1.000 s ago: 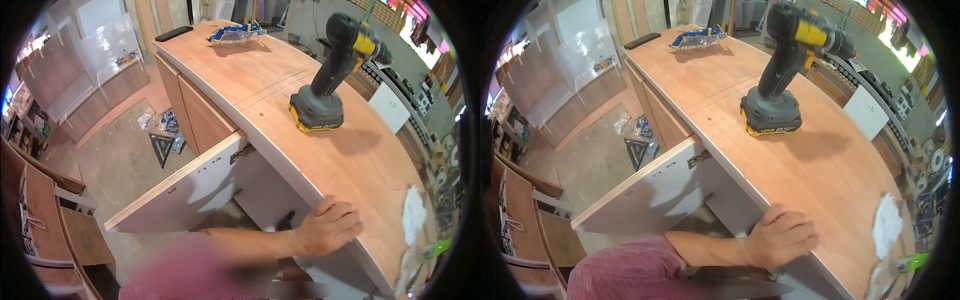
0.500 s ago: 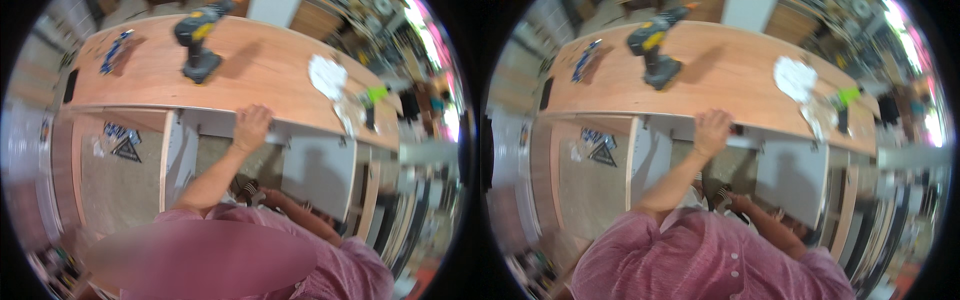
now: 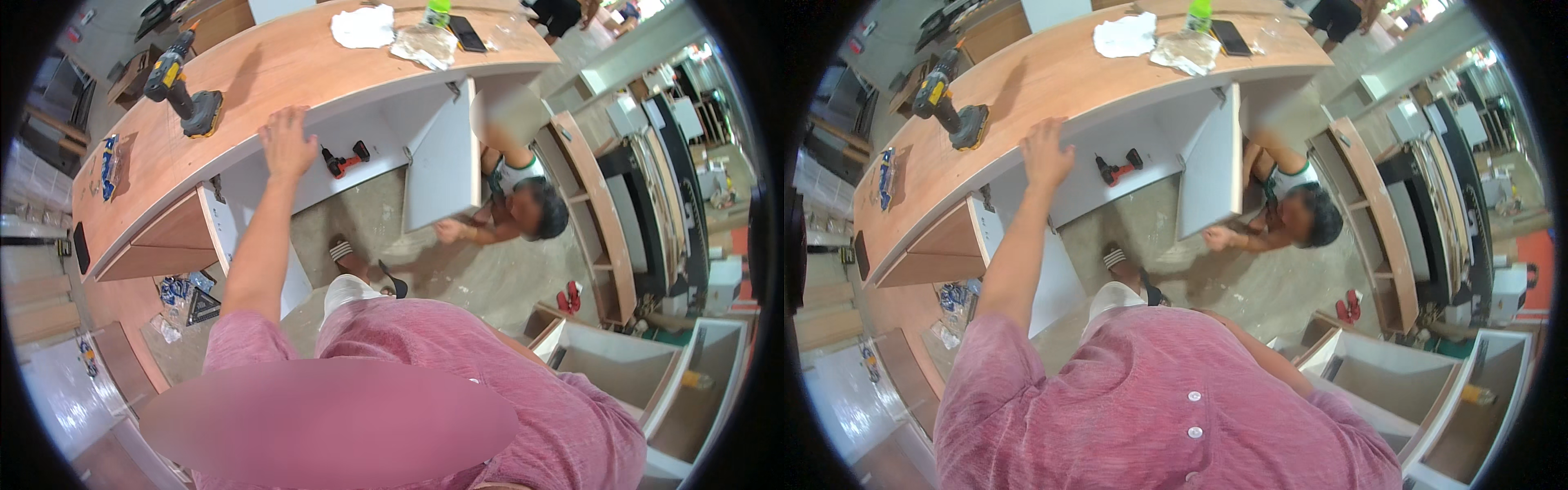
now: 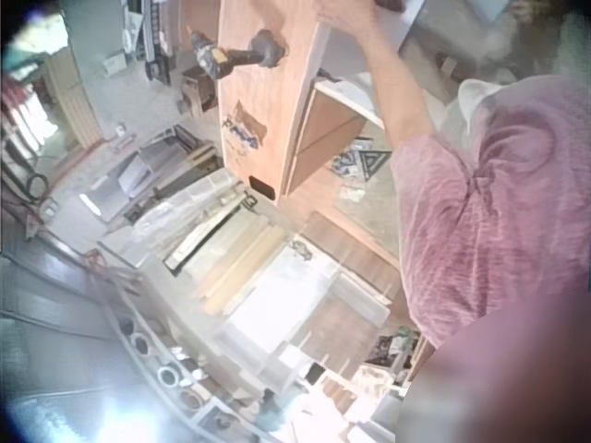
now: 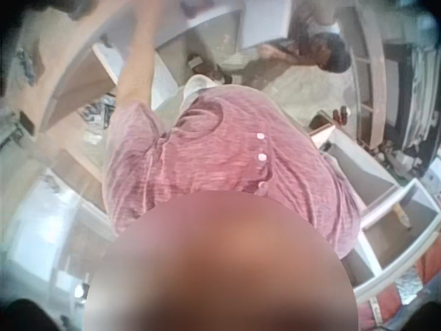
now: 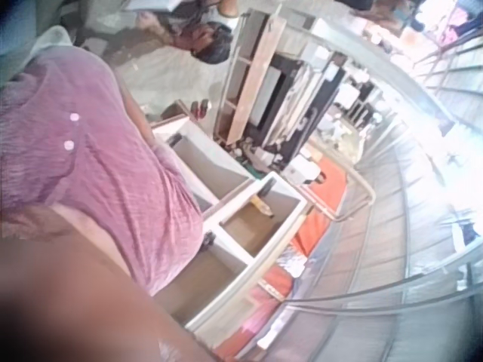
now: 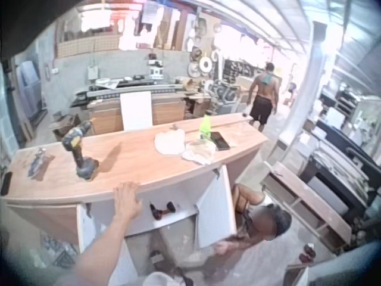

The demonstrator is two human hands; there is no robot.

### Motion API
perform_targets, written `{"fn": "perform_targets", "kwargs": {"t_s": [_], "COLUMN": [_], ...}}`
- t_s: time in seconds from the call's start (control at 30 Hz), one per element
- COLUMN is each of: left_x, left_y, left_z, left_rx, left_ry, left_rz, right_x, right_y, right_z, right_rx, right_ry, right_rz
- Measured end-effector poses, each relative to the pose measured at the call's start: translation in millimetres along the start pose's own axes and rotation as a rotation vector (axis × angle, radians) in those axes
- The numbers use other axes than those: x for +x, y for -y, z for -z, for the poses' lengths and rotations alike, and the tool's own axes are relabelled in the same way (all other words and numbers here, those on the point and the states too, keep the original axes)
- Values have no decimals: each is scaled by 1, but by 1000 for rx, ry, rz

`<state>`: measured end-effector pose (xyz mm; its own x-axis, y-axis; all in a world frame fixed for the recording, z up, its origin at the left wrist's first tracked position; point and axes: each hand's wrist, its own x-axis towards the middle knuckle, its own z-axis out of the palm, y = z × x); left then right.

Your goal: The person installs hinges on a white cabinet door using a cordless drill. They position the door, align the hinges, and drive screws into the cabinet frame while another person holds the door steady.

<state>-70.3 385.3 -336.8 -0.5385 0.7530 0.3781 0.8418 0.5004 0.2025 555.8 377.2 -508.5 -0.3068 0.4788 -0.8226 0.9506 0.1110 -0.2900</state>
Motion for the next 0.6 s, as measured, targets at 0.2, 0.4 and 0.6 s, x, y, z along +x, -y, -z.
{"fn": "perform_targets", "kwargs": {"t_s": [0.2, 0.4, 0.6], "left_x": [-122, -273, -327], "left_y": [45, 137, 141], "left_z": [76, 99, 76], "left_rx": [176, -201, -434], "left_ry": [-338, 128, 448], "left_rz": [319, 885, 1012], "right_x": [-33, -23, -23], "right_y": [-92, -127, -96], "right_z": [-85, -176, -194], "right_rx": [239, 205, 569], "right_ry": [-94, -37, -167], "right_rz": [-193, -215, -257]}}
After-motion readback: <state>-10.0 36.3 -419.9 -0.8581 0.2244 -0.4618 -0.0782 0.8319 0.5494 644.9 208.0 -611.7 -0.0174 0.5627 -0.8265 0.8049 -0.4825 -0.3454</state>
